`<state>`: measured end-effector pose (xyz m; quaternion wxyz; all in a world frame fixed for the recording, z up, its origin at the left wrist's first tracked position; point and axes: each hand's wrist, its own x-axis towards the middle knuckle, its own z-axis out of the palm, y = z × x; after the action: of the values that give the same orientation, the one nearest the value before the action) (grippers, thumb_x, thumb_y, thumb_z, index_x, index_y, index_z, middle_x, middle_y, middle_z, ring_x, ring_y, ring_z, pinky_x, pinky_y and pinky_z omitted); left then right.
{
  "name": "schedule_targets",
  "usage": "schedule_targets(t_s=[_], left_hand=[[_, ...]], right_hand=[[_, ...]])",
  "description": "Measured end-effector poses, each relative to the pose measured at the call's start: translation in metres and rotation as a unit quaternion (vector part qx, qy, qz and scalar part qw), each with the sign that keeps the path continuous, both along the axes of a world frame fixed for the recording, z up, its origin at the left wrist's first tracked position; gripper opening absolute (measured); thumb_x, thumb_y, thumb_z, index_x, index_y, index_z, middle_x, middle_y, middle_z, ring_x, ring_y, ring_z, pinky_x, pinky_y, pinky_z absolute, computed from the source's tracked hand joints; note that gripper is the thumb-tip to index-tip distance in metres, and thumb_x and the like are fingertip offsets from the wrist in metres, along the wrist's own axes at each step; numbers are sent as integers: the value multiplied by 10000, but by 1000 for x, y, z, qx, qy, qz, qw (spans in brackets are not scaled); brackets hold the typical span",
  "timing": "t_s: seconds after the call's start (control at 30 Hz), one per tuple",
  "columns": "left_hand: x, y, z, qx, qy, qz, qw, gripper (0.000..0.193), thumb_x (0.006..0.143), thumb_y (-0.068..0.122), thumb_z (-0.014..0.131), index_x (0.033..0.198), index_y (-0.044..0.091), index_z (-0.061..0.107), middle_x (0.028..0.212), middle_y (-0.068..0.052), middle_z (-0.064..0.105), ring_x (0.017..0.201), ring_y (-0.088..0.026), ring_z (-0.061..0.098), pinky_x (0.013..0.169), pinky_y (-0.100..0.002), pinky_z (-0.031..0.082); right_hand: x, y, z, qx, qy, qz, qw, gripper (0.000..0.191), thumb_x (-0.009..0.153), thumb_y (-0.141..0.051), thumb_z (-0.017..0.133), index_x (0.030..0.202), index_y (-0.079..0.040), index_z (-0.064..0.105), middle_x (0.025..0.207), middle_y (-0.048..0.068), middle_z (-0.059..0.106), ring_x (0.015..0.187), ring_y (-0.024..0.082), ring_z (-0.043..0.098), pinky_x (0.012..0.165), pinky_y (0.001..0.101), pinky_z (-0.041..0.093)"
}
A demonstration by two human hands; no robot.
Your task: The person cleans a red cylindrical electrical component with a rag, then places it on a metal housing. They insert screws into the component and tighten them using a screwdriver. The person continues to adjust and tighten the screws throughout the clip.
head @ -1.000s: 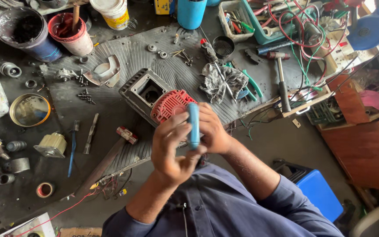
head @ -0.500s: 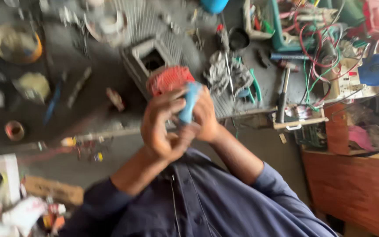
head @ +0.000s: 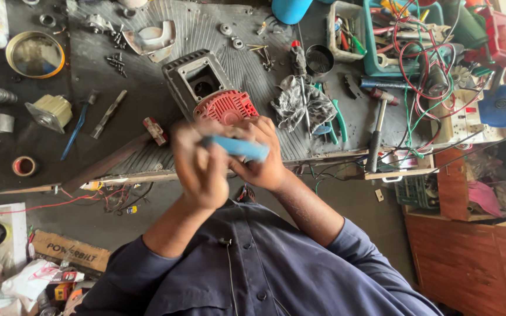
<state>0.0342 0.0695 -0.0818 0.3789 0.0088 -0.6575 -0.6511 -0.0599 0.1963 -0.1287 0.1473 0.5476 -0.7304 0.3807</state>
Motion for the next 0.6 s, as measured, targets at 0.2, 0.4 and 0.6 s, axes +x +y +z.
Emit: schedule_targets(t_s=[0.2,0.4,0.6], left_hand=[[-4,-2,2,56,81,-55,994,666,1036,458,693,1455,37,392,1467,-115,446,1221,-225,562,1043,-363,530],[7,4,-7,-292,95,141,941,558,954,371,730,1333,75,446,1316,-170,536,1128,-322,599,990,-421,514],[-3,-12,-31,310,32,-262,913,373,1181,288,559,1334,-46,495,1011,-257,642,815,-180,639,723,-258,526]], right_hand=[[1,0,4,-16,-19,11,1000,519,825,-253,827,1234,-5,626,1197,180,631,1054,362,610,933,482,458],[1,-4,0,-22,-5,-4,1000,459,787,-280,861,1125,-45,659,1102,122,653,1010,356,615,898,481,450],[2,-1,0,-28,-20,18,999,493,812,-226,809,1213,14,650,1161,143,661,1070,350,628,959,487,461]])
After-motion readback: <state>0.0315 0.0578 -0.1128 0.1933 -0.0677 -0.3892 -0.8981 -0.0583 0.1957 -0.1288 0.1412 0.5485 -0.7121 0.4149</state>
